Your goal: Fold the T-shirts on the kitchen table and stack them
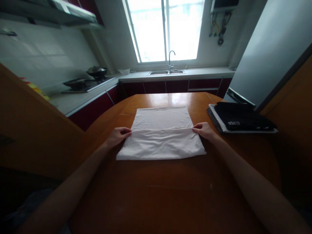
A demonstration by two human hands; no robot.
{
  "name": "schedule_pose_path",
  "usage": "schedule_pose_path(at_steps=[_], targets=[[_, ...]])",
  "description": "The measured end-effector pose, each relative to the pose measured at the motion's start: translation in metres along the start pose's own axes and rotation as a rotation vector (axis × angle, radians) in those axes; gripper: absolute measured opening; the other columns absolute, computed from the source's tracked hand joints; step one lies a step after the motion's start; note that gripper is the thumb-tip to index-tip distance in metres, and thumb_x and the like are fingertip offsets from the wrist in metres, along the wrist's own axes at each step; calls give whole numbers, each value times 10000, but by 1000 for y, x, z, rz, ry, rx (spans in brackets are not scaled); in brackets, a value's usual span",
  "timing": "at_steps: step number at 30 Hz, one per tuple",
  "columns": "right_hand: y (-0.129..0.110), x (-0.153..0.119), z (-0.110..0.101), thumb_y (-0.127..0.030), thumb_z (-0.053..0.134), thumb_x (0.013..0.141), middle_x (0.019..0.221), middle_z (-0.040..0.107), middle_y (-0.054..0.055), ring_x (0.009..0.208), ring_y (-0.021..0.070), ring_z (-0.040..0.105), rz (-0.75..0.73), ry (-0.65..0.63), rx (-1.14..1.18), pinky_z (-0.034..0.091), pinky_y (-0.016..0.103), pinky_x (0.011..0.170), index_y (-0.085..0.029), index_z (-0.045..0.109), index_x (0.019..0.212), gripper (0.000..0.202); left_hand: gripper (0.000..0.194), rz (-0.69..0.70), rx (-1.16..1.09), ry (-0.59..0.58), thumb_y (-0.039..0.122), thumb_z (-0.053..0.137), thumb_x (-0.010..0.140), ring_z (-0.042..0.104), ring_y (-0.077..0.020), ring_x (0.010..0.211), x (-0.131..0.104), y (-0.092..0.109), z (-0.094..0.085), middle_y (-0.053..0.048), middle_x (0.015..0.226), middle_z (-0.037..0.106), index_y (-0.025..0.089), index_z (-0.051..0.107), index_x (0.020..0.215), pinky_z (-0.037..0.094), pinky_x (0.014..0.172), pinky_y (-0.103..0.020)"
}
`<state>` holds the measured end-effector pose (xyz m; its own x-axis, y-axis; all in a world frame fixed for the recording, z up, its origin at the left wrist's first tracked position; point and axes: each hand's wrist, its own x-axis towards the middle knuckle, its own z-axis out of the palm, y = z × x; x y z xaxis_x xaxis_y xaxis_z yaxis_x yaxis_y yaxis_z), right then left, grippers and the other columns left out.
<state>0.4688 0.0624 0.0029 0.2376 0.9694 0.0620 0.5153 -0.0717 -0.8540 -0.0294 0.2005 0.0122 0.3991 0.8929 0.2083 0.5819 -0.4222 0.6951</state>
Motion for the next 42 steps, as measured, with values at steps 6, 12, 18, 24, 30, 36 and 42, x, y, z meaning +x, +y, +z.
schedule_pose_path(at_steps=[6, 12, 18, 24, 30, 36, 42], targets=[[3, 2, 1, -315, 756, 680, 789, 776, 75, 708, 194, 674, 19, 29, 11, 486, 268, 638, -145, 790, 797, 209, 344, 4, 19, 74, 484, 739, 742, 716, -231, 818, -1, 6, 6, -64, 887, 778, 184, 769, 909, 551, 782, -329], [-1, -1, 4, -359, 752, 702, 856, 784, 87, 771, 220, 697, 9, 138, 86, 516, 283, 656, -155, 785, 841, 249, 303, 12, -70, 239, 454, 723, 770, 711, -225, 794, 2, 7, 12, -62, 862, 767, 179, 753, 894, 557, 742, -318], [-2, -1, 6, -341, 723, 743, 867, 783, 90, 797, 229, 709, -50, 153, -17, 535, 295, 689, -149, 775, 855, 228, 284, 18, -8, 240, 434, 707, 768, 717, -223, 789, 4, 1, 21, -61, 855, 768, 180, 745, 890, 575, 760, -333], [-3, -1, 6, -299, 671, 806, 943, 771, 123, 853, 248, 710, -103, 141, -260, 553, 338, 778, -130, 757, 929, 227, 363, 96, 160, 224, 407, 640, 832, 714, -261, 964, 4, 9, 19, -117, 1083, 749, 157, 719, 1083, 577, 902, -398], [-36, -34, 33, -301, 440, 966, 1326, 649, 159, 1272, 278, 561, -367, 232, -608, 416, 406, 1113, -123, 670, 1262, 415, 500, 384, 389, -31, 422, 462, 993, 474, -265, 1407, -24, 60, 45, -119, 1498, 539, 179, 560, 1418, 370, 1190, -447], [-35, -71, 73, -416, 331, 1017, 1628, 329, 175, 1533, 296, 239, -303, -51, -850, 214, 487, 1238, -58, 425, 1523, 627, 639, 252, 592, -263, 541, 345, 1032, 223, -327, 1537, -61, 65, 65, -120, 1645, 302, 185, 392, 1561, 227, 1228, -567], [-29, -74, 73, -481, 296, 1025, 1631, 303, 191, 1539, 298, 218, -262, -58, -869, 158, 507, 1247, -49, 406, 1533, 676, 671, 182, 666, -305, 592, 286, 1035, 176, -318, 1548, -66, 67, 58, -98, 1667, 233, 212, 349, 1584, 213, 1233, -544]])
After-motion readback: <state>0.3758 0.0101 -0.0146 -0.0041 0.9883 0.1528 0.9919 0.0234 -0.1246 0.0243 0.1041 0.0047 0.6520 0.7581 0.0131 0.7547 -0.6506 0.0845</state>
